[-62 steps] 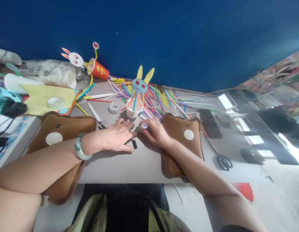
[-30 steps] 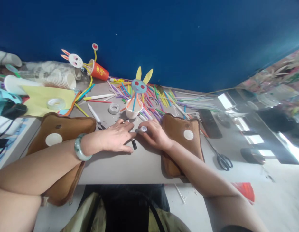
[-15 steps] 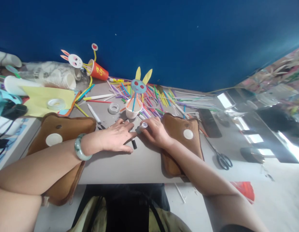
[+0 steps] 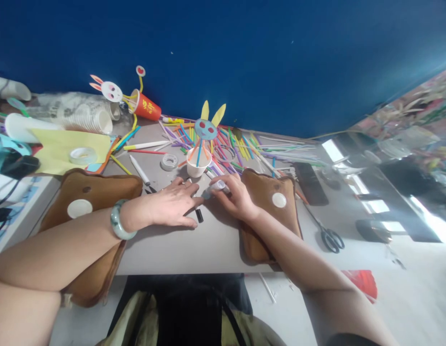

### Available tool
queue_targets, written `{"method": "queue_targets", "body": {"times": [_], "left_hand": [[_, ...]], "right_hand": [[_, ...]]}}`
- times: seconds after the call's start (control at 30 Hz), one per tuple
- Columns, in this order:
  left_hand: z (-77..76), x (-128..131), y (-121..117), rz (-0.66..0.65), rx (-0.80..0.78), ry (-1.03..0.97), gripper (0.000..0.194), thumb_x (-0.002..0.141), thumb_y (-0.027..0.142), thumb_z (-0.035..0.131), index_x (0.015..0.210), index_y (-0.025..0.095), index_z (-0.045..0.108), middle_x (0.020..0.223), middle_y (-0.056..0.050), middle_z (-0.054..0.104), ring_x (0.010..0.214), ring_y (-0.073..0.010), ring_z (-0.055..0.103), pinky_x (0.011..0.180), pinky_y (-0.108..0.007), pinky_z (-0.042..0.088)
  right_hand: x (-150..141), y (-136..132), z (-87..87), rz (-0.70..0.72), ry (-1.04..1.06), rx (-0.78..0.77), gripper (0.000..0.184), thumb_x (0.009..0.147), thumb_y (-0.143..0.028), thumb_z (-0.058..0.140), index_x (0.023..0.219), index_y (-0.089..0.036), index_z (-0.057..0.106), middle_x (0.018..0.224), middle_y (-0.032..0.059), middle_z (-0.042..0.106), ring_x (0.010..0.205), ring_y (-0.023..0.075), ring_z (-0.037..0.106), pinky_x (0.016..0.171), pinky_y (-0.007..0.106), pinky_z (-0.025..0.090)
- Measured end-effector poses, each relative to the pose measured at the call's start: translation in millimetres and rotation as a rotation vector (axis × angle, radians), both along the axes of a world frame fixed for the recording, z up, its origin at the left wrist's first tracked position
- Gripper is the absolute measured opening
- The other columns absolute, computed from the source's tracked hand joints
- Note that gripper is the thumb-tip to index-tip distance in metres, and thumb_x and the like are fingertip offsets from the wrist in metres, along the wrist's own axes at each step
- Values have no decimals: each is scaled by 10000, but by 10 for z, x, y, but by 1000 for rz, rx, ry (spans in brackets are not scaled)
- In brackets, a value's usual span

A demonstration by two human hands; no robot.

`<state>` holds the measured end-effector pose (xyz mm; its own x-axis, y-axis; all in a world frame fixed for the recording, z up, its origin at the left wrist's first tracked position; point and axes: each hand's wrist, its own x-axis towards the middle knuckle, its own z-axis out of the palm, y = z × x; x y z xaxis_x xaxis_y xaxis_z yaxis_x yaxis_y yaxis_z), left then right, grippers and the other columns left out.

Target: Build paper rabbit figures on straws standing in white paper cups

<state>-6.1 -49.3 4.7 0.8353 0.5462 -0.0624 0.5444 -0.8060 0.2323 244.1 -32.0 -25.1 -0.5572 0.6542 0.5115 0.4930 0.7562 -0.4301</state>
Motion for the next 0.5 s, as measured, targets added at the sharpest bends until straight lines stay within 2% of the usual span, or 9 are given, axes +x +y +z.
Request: {"method": "queue_targets", "body": {"times": [0.13, 0.27, 0.43, 0.5], "left_hand": [[16, 3, 1, -1, 13, 21, 467, 943, 546, 621, 1284, 227, 605, 1254, -127, 575, 1240, -344, 531, 1086, -492, 338], [15, 1, 3, 1, 8, 20, 498, 942, 550, 620, 1324, 233, 590, 1258, -128, 568, 1246, -353, 527, 1082, -497, 336], [-8, -9, 3, 0, -4, -30, 493, 933, 537, 637, 1315, 227, 608, 1246, -126, 566, 1227, -354, 531, 1086, -496, 325], [-20, -13, 8, -6, 8, -23, 474, 937, 549, 628, 1279, 221, 621, 1243, -131, 563, 1231, -361, 525, 1077, -500, 326]], "right_hand": [[-2, 0, 16, 94, -64, -25, 124, 1017, -264, 539, 1127, -214, 567, 987, 82, 728, 877, 243, 667, 836, 393, 471], [4, 3, 18, 49, -43, -3, 119, 1010, -266, 535, 1112, -213, 568, 993, 90, 730, 868, 248, 667, 843, 405, 462], [22, 2, 50, 106, -65, -59, 112, 1011, -286, 538, 1090, -219, 581, 939, 66, 724, 852, 235, 667, 838, 392, 464], [39, 0, 74, 58, -71, -51, 99, 994, -286, 549, 1056, -221, 590, 915, 62, 720, 817, 233, 657, 824, 395, 468]]}}
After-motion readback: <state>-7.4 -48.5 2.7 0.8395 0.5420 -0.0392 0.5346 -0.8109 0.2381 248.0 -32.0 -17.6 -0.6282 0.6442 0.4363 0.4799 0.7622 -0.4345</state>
